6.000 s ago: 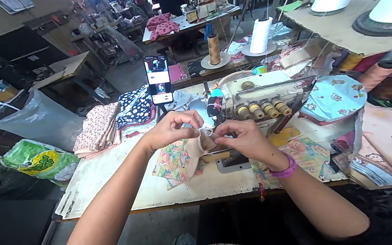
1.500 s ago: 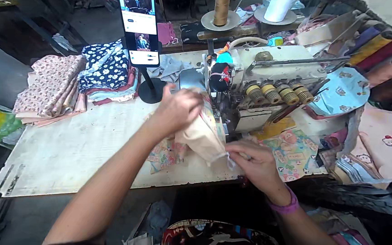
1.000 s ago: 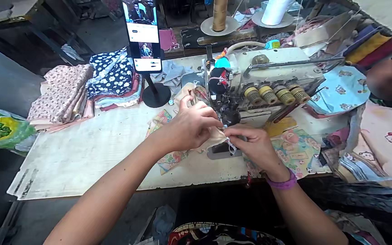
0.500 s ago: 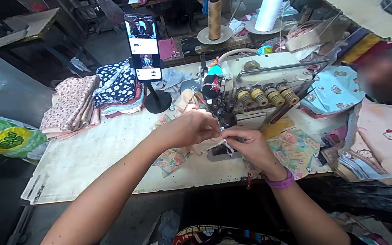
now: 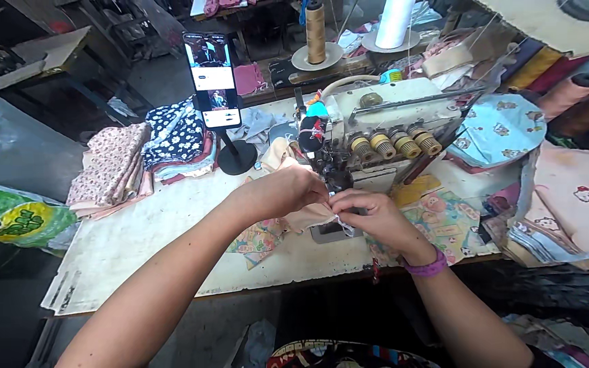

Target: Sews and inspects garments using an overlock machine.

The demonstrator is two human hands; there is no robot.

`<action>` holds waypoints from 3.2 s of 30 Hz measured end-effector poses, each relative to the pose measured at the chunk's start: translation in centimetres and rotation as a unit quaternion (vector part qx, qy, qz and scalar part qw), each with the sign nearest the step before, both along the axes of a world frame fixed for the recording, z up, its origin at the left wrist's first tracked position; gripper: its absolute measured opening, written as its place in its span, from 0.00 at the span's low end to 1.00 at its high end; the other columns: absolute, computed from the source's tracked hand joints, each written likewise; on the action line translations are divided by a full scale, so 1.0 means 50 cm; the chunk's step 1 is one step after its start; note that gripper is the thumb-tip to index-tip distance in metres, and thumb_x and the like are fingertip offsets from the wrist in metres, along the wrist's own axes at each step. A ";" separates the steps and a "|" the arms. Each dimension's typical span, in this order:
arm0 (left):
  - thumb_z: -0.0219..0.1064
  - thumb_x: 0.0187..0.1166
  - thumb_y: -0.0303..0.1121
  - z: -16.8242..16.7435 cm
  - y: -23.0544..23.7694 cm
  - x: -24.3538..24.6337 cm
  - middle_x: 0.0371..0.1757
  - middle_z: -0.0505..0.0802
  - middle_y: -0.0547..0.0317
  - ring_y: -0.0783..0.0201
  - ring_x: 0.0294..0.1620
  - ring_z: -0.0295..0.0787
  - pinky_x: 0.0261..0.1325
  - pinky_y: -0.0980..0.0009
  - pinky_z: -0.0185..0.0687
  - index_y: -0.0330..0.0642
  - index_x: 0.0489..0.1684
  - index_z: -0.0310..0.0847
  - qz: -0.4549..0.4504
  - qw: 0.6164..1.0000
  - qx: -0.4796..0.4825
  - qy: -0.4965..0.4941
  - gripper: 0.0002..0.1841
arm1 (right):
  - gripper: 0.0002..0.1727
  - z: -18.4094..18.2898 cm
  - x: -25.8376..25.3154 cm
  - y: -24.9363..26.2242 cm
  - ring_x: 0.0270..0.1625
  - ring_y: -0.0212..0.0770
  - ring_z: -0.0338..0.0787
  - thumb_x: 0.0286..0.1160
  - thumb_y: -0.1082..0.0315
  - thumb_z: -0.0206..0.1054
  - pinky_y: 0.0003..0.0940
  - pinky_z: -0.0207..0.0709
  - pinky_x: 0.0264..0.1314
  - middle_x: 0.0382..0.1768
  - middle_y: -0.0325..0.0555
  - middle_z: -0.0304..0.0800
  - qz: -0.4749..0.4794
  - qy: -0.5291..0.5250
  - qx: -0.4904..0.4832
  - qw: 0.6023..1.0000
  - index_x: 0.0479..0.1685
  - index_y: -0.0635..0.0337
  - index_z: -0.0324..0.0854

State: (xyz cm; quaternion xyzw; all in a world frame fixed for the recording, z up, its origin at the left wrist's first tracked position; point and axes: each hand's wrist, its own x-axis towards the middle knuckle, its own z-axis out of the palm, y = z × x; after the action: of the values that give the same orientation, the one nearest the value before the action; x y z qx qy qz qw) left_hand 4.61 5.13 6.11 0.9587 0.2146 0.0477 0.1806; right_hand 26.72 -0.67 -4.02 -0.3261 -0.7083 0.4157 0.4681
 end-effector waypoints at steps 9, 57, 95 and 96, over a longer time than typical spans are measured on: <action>0.65 0.77 0.22 -0.017 -0.003 -0.005 0.35 0.93 0.59 0.58 0.46 0.91 0.63 0.54 0.78 0.43 0.33 0.92 -0.046 0.987 0.150 -0.024 0.09 | 0.07 0.002 -0.002 0.000 0.60 0.21 0.87 0.72 0.73 0.68 0.18 0.77 0.65 0.51 0.41 0.94 -0.002 -0.002 0.005 1.000 0.37 0.63 0.93; 0.62 0.75 0.36 -0.122 -0.036 -0.037 0.66 0.91 0.45 0.45 0.72 0.85 0.80 0.30 0.57 0.41 0.60 0.91 0.198 0.965 0.150 -0.083 0.20 | 0.07 -0.036 -0.031 -0.056 0.54 0.23 0.91 0.77 0.68 0.71 0.28 0.72 0.70 0.47 0.37 0.98 -0.122 -0.018 0.147 0.981 0.40 0.57 0.95; 0.70 0.77 0.31 -0.025 -0.022 -0.023 0.36 0.96 0.61 0.64 0.43 0.93 0.73 0.44 0.67 0.44 0.35 0.95 0.077 0.990 0.091 -0.069 0.07 | 0.26 0.009 -0.039 -0.001 0.46 0.22 0.90 0.71 0.67 0.74 0.25 0.79 0.59 0.42 0.31 0.96 -0.118 -0.040 -0.004 0.992 0.72 0.59 0.82; 0.69 0.77 0.30 -0.027 -0.021 -0.023 0.34 0.96 0.61 0.65 0.41 0.93 0.73 0.46 0.68 0.43 0.35 0.95 0.076 0.990 0.090 -0.075 0.07 | 0.26 0.011 -0.040 -0.001 0.46 0.23 0.89 0.71 0.67 0.74 0.26 0.79 0.59 0.41 0.31 0.96 -0.119 -0.040 -0.007 0.992 0.72 0.58 0.82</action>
State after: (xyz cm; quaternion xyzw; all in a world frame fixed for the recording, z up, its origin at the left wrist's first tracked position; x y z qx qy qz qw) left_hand 3.46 4.05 4.77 0.9457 0.2676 0.1517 0.1049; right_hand 24.73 -0.72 -3.48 -0.4276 -0.6796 0.3484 0.4837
